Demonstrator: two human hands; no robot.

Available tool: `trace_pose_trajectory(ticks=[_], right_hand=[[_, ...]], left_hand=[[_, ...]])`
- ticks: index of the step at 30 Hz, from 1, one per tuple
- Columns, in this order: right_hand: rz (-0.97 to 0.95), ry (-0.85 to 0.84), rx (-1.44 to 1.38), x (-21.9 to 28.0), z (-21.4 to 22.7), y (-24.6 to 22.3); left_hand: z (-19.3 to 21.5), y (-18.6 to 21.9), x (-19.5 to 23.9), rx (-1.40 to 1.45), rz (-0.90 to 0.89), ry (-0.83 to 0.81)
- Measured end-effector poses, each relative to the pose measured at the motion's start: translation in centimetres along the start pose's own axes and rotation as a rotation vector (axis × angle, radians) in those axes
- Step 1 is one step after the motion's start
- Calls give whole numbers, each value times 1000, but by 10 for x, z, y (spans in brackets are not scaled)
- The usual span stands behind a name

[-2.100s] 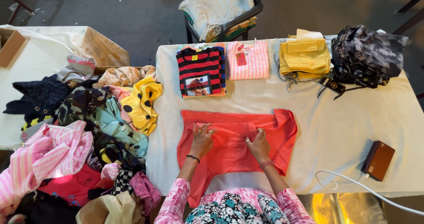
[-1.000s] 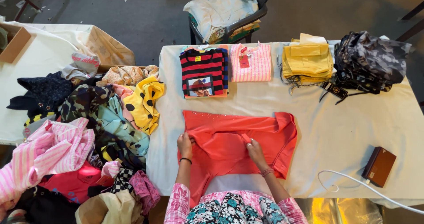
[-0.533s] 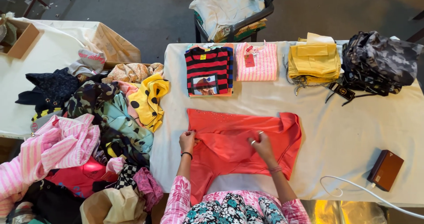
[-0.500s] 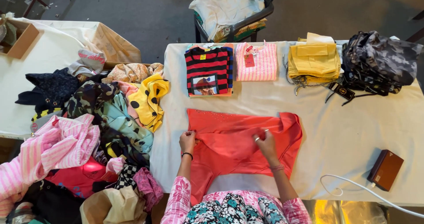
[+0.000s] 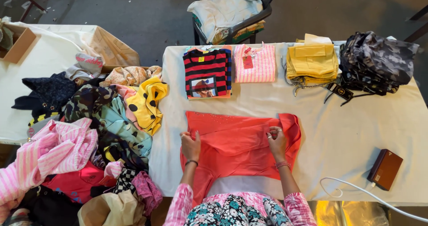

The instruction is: The person folds several garments on a white tablecloth, including a blue and black striped top, a red and black striped top, and a red top with sparkles. Each item is smoothed, folded into a compact rectangle, and placed in a neat stack on the table.

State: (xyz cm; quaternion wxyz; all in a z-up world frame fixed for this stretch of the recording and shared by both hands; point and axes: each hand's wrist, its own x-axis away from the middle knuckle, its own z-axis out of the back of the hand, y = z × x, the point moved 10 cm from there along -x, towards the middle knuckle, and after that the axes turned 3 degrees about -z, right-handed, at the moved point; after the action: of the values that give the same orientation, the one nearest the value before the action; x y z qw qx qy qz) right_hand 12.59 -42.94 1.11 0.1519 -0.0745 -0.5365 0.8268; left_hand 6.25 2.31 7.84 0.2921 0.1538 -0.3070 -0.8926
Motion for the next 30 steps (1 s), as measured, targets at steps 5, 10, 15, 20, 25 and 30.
trace_pose_trajectory(ticks=[5,10,15,20,25,30], right_hand=[[-17,-42,-48,3,-6,-4],[-4,-57,-135,0,-5,-4],[-73,-81,-530,-9,3,-18],[-115,-115,-689,-1,5,-50],[-109,-129,-690,2,3,-56],[-129,-105,-739,1,8,-54]], left_hand=[[-9,72,79,86,-862,-126],[-14,86,96,-31,-843,-260],[-14,72,95,17,-865,-257],[-12,64,87,90,-760,-282],[-11,80,87,7,-865,-257],[-3,79,88,3,-953,-129]])
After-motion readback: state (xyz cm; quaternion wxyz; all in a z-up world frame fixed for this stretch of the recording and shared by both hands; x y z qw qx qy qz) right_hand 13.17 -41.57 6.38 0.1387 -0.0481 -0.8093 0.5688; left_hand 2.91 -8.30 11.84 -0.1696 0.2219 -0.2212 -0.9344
